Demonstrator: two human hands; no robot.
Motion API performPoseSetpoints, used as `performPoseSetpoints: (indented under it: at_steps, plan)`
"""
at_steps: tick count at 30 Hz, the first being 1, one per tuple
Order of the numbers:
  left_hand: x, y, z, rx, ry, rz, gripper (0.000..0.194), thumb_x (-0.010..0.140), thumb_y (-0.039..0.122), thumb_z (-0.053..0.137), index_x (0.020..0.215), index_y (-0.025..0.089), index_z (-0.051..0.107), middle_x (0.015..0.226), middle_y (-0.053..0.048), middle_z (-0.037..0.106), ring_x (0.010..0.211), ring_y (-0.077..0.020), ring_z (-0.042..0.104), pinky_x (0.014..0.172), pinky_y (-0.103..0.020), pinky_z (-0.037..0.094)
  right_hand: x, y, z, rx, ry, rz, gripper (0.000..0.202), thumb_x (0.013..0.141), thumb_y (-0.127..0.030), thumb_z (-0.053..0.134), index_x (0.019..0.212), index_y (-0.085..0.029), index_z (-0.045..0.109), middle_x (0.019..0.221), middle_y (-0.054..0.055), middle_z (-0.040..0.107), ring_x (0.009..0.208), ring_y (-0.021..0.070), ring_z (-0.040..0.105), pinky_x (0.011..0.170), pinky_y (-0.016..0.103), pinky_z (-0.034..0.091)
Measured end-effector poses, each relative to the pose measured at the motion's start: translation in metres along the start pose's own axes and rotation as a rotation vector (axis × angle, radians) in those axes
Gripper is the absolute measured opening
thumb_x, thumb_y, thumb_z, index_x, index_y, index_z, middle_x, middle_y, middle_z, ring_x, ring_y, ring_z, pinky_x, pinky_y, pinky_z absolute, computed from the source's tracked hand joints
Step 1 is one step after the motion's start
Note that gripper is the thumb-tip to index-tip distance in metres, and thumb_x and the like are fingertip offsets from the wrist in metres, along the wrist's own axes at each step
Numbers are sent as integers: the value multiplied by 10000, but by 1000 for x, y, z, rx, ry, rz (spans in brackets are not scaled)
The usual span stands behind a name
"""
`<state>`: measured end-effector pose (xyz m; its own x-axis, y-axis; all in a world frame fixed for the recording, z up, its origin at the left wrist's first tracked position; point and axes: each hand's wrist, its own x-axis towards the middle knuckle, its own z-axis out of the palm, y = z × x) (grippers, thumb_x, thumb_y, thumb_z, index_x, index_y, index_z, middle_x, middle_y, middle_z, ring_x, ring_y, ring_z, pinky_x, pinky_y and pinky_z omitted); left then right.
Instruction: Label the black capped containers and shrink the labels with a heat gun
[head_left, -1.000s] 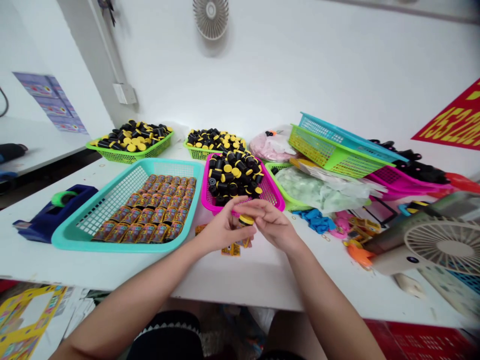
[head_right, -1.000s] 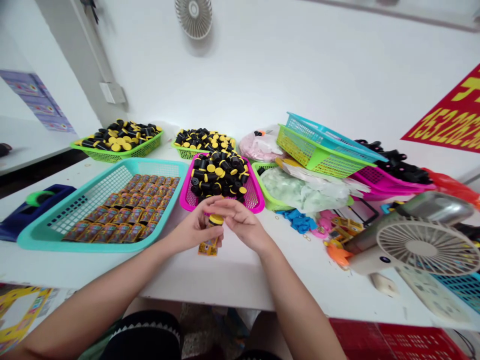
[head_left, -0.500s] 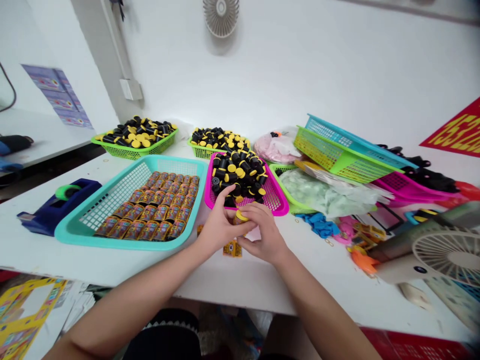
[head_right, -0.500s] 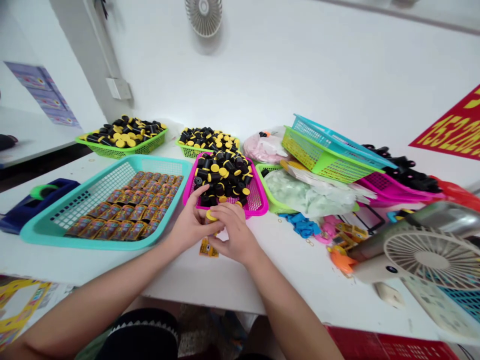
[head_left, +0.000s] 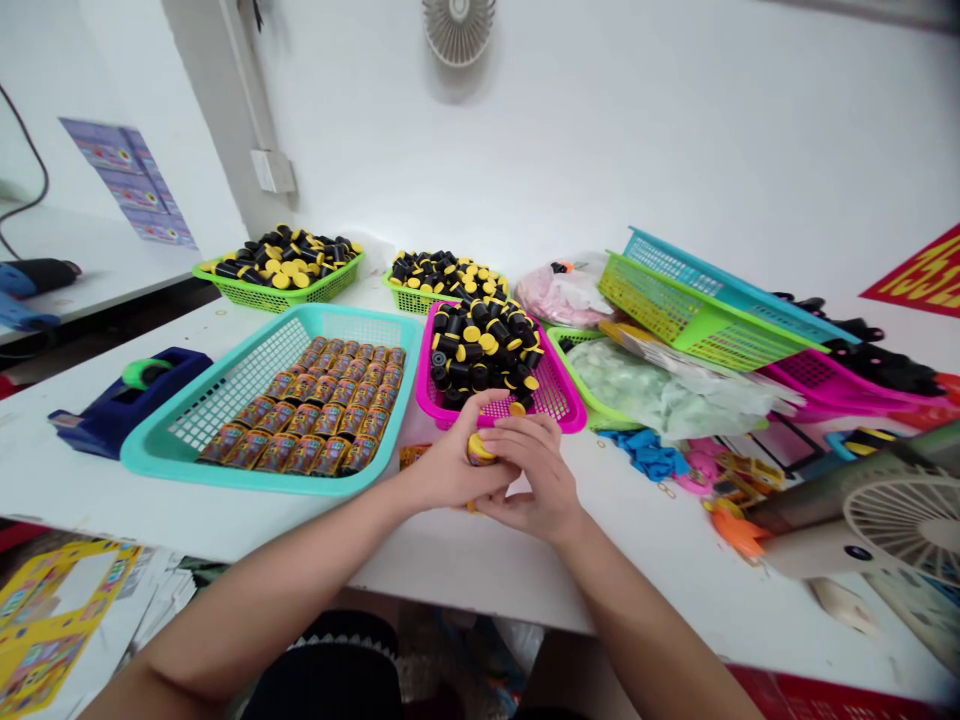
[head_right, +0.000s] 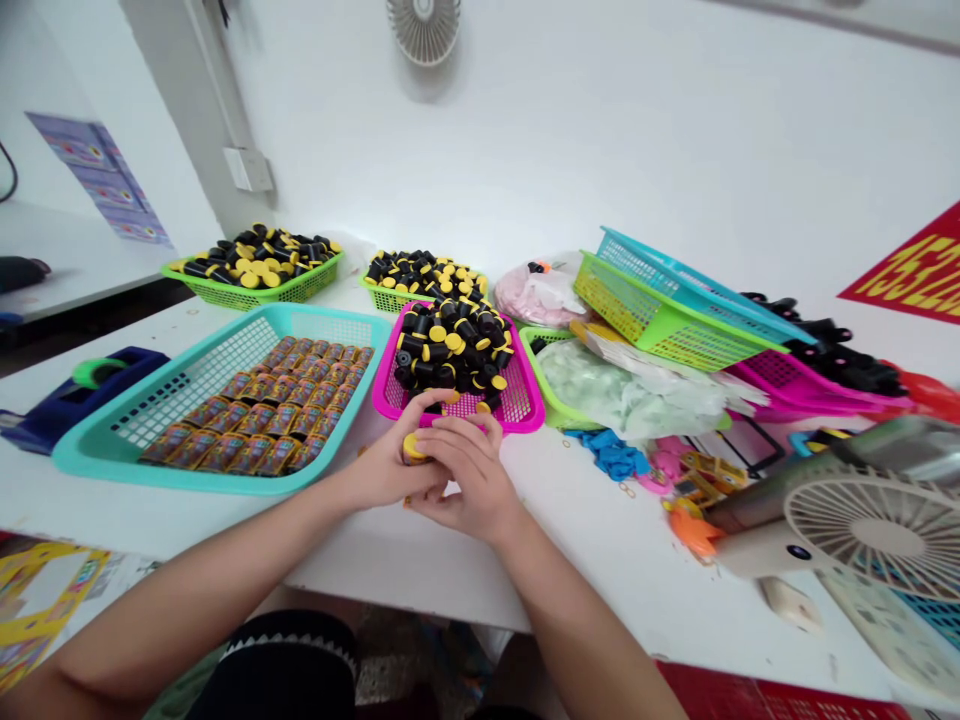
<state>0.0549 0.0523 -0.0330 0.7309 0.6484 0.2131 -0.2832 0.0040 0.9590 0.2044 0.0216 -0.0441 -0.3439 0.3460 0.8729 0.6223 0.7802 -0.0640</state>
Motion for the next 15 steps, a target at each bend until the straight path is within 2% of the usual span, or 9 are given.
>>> performPoseSetpoints:
  at_steps: [3,6,9,13,15]
  plan:
    - [-2,2,1,-11,-52,7,784,762,113,614,1404,245,185,655,59,557,526,-94,535,472,-180,415,-2,2,-2,43,0,-12,528,703,-218,702,1205,-249,540,960,50,721,1005,266,645,972,489,412]
    - [-2,3,3,25,-16,-15,778,754,120,616,1403,230,201,639,60,544,519,-103,532,482,-204,431,-3,4,-4,32,-29,-4,534,724,-252,707,1228,-267,531,985,42,724,1018,257,644,996,479,394]
    - [-1,-1,5,152,154,-10,763,731,114,607,1392,208,238,584,81,497,479,-103,500,461,-202,407,-3,6,-7,-68,-104,-48,495,777,-296,694,1239,-268,521,1017,45,728,1006,241,649,1050,479,332]
    - [-1,-8,9,432,416,78,761,684,89,611,1369,184,293,612,82,467,501,-92,466,509,-204,389,0,6,-9,-183,-150,-150,399,841,-302,651,1217,-260,526,1021,48,733,982,225,650,1081,479,282]
    - [-2,-11,10,485,476,93,785,690,89,594,1393,180,257,656,66,486,548,-107,492,566,-227,413,1,5,-9,-218,-146,-174,377,858,-282,632,1218,-252,526,1005,43,734,969,214,645,1089,468,270]
